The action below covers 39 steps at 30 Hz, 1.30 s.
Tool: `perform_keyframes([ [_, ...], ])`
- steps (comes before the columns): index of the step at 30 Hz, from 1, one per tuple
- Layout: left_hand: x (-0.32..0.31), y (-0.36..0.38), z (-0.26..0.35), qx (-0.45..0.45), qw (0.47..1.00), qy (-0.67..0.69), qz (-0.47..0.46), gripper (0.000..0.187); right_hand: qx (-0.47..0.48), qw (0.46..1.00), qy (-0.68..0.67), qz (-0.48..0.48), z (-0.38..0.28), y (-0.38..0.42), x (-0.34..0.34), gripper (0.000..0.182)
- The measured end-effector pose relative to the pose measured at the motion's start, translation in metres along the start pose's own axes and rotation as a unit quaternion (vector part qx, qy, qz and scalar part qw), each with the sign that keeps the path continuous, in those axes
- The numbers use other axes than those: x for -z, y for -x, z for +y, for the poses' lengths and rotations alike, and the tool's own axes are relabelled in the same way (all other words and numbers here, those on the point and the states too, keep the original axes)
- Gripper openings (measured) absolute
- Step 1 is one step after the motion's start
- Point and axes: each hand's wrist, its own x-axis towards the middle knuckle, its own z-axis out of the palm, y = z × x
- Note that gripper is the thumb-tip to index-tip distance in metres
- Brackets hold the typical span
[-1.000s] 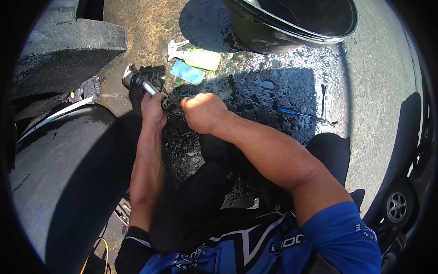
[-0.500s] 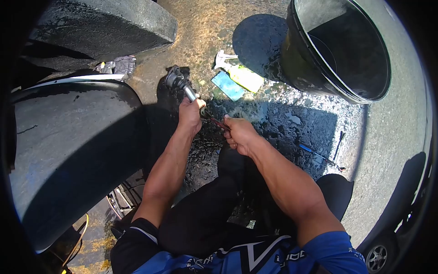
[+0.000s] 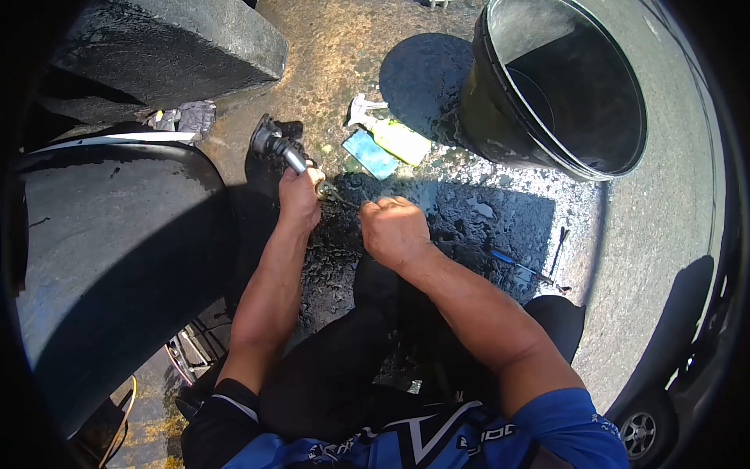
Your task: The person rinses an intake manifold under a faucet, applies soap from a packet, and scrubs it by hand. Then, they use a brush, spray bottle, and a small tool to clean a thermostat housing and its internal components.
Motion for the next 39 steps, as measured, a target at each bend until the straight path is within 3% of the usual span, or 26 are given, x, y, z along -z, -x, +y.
perform_keyframes([
  [4,-0.006,0.006,0.031,0.177,0.982,0.067,0.011,0.008,0.035,0.999,-0.001,0.015,0.012,-0.011,0.000,0.011],
  [8,0.003,0.009,0.011,0.109,0.991,0.070,-0.032,0.016,-0.066,0.990,-0.097,-0.074,0.015,-0.009,-0.009,0.015],
  [12,0.009,0.004,0.013,0.109,0.986,0.094,-0.085,0.019,0.027,0.993,-0.068,-0.096,0.024,-0.017,0.008,0.005],
  [16,0.003,0.010,0.011,0.095,0.989,0.044,-0.105,0.023,0.068,0.995,-0.020,-0.071,0.009,-0.025,0.002,0.012],
  [20,0.009,0.009,0.009,0.102,0.986,0.054,-0.121,0.022,0.093,0.984,-0.028,-0.153,0.011,-0.027,0.021,0.013],
  [23,-0.005,0.021,0.003,0.110,0.982,0.096,-0.122,0.019,0.075,0.993,-0.045,-0.073,0.001,-0.026,-0.004,0.013],
  [27,0.001,0.012,0.008,0.079,0.989,0.088,-0.088,0.021,0.058,0.978,-0.035,-0.199,0.012,-0.023,0.018,0.012],
  [29,-0.013,0.026,-0.001,0.112,0.982,0.111,-0.103,0.025,0.072,0.977,-0.040,-0.194,0.003,-0.034,0.000,0.014],
  [31,-0.001,0.011,-0.006,0.092,0.981,0.058,-0.163,0.027,0.096,0.966,-0.016,-0.240,0.006,-0.040,-0.005,0.016],
  [33,0.009,0.004,-0.003,0.023,0.989,-0.028,-0.145,0.028,0.129,0.947,-0.008,-0.294,0.013,-0.045,0.014,0.017],
  [39,0.030,-0.015,-0.006,0.041,0.987,0.027,-0.155,0.033,0.182,0.955,0.037,-0.233,0.031,-0.044,0.033,0.016],
])
